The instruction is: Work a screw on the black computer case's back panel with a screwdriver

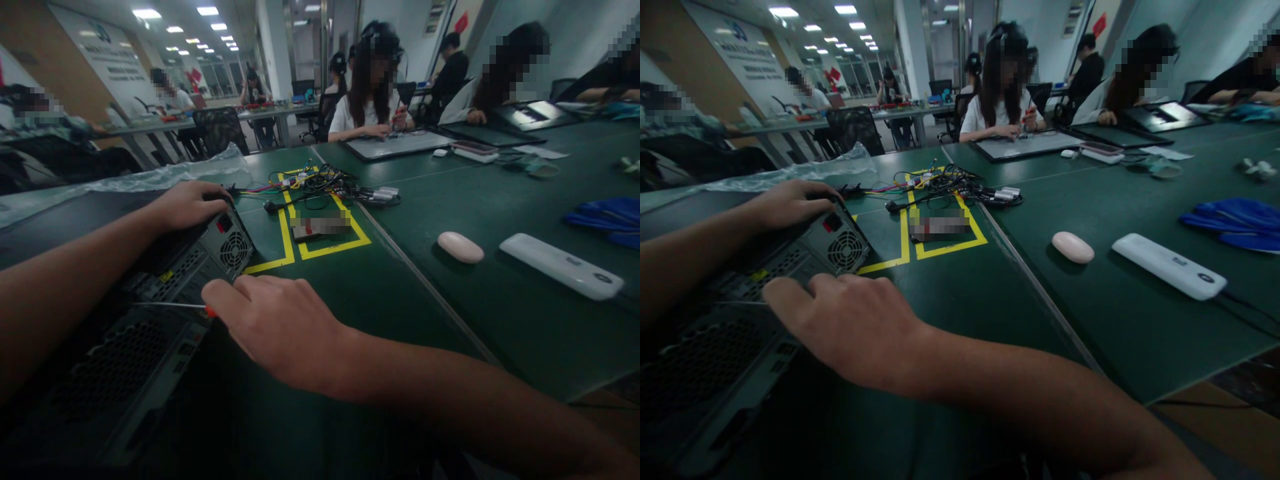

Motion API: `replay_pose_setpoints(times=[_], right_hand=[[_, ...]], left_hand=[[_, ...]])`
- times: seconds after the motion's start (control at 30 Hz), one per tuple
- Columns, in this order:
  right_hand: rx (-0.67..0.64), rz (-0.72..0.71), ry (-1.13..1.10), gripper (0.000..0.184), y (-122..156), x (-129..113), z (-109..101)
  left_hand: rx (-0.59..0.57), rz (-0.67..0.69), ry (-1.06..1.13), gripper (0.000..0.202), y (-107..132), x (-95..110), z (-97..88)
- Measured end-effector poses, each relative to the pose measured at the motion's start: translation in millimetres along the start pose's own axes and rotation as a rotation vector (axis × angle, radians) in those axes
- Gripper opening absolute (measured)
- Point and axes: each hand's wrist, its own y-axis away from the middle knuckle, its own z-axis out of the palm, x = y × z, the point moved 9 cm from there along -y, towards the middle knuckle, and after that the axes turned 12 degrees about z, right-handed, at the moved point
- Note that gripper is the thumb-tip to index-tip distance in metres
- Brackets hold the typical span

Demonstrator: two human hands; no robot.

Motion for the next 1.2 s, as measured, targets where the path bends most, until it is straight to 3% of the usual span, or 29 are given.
replay_pose_setpoints(times=[0.5, 0.73, 0.97, 1.2], right_hand=[[0.018, 0.028, 0.019, 0.023, -4, 1, -10], [-0.107, 0.127, -0.047, 0.035, -7, 5, 0], [-0.077, 0.006, -0.019, 0.025, -1, -2, 0], [-0.006, -0.013, 0.034, 0.023, 0, -2, -2]], left_hand=[[-0.01, -0.002, 0.02, 0.071, 0, -2, 0.3], [-0.012, -0.008, 0.009, 0.074, 0, -1, 0.3], [-0.002, 0.004, 0.026, 0.071, 0, -3, 1.1], [0.007, 0.003, 0.016, 0.068, -1, -5, 0.7]])
